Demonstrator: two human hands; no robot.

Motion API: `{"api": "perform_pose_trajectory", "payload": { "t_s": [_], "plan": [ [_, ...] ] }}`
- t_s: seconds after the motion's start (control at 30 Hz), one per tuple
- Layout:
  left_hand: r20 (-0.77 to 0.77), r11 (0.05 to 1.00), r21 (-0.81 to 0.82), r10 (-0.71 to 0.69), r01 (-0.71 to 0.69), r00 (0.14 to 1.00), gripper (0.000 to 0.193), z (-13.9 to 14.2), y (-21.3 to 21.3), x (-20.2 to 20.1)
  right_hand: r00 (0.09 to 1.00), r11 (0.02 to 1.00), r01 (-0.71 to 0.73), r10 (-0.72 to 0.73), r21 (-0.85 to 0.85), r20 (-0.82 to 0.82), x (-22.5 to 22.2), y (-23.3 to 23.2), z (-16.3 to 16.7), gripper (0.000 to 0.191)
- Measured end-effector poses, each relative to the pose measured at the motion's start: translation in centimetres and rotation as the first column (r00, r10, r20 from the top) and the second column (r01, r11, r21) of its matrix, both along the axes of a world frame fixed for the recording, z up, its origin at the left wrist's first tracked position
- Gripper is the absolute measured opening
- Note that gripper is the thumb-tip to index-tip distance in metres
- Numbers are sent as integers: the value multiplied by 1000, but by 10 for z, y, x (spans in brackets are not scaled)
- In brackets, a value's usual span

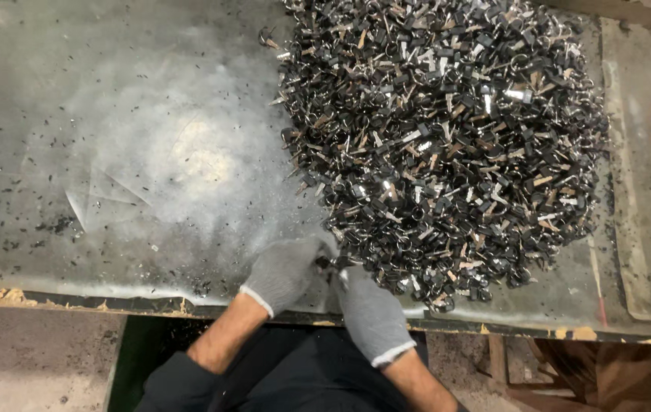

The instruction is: The person, wearing gloves, picks small black metal parts one at a time from a large pile on a workbench, briefly handles each piece, and drops it into a bin below the bench. The sorting continues across the whole episode with the pile gradually diminishing at the edge.

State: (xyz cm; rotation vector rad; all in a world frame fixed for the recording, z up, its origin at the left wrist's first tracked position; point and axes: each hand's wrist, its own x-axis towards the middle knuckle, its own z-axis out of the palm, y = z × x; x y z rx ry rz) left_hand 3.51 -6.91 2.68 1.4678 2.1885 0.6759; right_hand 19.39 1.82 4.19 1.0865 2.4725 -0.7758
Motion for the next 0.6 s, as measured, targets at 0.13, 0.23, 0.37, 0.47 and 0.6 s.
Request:
{"api": "perform_pose_trajectory", "payload": {
  "t_s": [0.13, 0.23, 0.37, 0.47, 0.6],
  "plan": [
    [53, 967, 135, 209, -215, 976, 24, -11, -17, 11, 989, 997, -54, 47, -49, -143, 3, 3, -2, 34],
    [-4, 958, 242, 157, -151, 988, 31, -19, -19, 17, 994, 990, -64, 52, -128, -97, -4, 6, -9, 26],
    [-52, 982, 159, 114, -105, 992, 16, -27, -20, 16, 948, 992, -113, 88, -63, -307, -10, 15, -15, 28],
    [-62, 980, 182, 96, -83, 993, 14, -33, -23, 14, 966, 988, -132, 111, -77, -232, -10, 15, -14, 29],
    [-86, 987, 153, 60, -47, 994, 15, -42, -23, 16, 976, 977, -143, 166, 157, -144, -10, -5, -16, 13]
  ]
}}
